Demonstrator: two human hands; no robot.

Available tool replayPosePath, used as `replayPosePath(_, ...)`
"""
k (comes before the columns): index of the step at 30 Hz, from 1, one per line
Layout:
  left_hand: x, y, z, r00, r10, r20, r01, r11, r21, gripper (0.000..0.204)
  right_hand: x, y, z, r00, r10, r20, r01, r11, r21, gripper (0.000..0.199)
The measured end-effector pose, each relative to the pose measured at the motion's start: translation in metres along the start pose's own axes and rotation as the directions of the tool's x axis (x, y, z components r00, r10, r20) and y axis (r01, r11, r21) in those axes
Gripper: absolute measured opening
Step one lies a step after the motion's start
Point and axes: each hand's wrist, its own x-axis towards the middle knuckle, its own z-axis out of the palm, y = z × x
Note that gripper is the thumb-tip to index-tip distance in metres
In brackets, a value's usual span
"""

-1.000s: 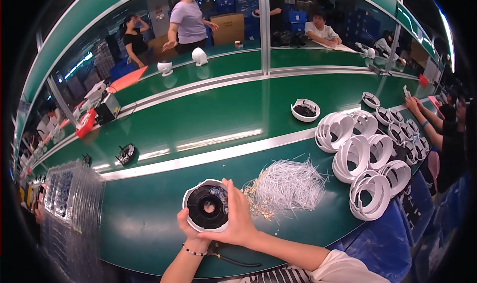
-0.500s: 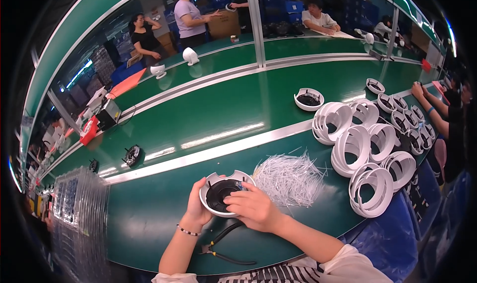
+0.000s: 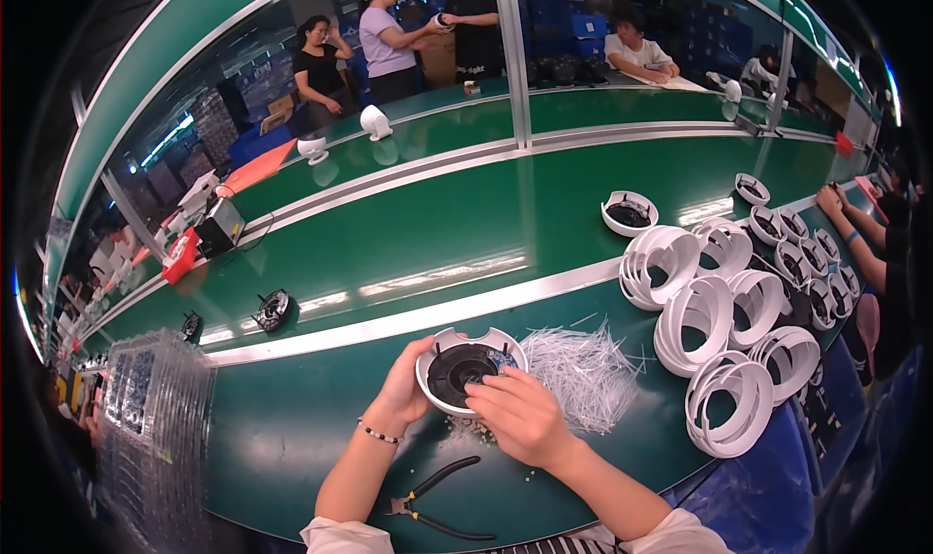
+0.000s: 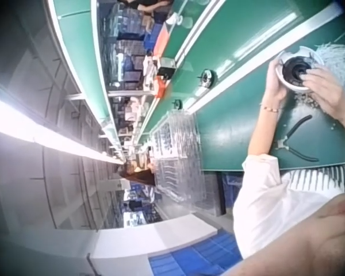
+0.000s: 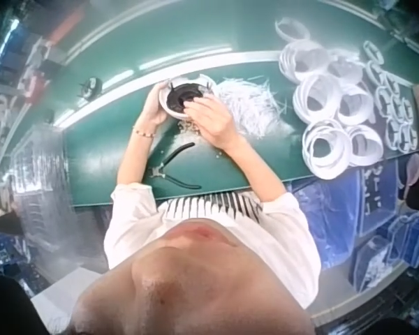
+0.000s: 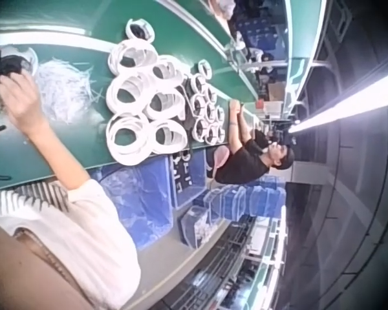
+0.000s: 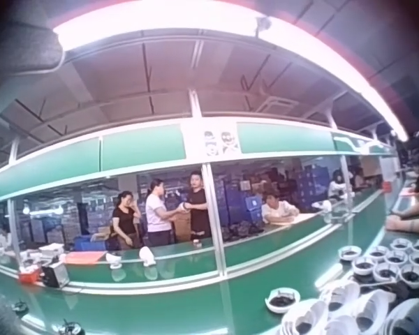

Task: Assembling LED light components including circular PCBs and housing on an assembly line.

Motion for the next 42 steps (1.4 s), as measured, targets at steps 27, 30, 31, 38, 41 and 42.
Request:
replayPosePath(27, 0.129, 0.146, -0.208, 0.260, 0.963, 0.073, 0.515, -0.202, 0.833, 0.022, 0.010, -0.015, -0.005, 0.994, 0.101, -0.036, -0.104, 0.991, -0.089, 0.046)
replayPosePath(30, 0.093, 0.174, -0.232, 0.239, 0.833, -0.498, 0.802, 0.119, 0.585, 0.049, 0.010, -0.013, -0.004, 0.991, 0.124, -0.040, -0.127, 0.990, -0.065, 0.045)
replayPosePath(31, 0.070, 0.187, -0.277, 0.239, 0.767, -0.595, 0.827, 0.161, 0.539, 0.052, 0.011, -0.018, -0.003, 0.994, 0.108, -0.025, -0.108, 0.994, -0.024, 0.045)
replayPosePath(38, 0.029, 0.202, -0.355, 0.404, 0.791, -0.460, 0.737, 0.016, 0.675, 0.042, 0.010, -0.011, -0.002, 0.993, 0.051, -0.107, -0.050, 0.999, 0.010, 0.039)
replayPosePath(41, 0.052, 0.196, -0.339, 0.506, 0.738, -0.446, 0.570, 0.102, 0.815, 0.047, 0.005, -0.009, -0.021, 0.978, 0.005, -0.208, -0.014, 0.999, -0.042, 0.033)
replayPosePath(42, 0.057, 0.195, -0.342, 0.537, 0.709, -0.456, 0.318, 0.331, 0.889, 0.036, 0.005, -0.011, -0.032, 0.967, -0.044, -0.251, 0.027, 0.997, -0.072, 0.031)
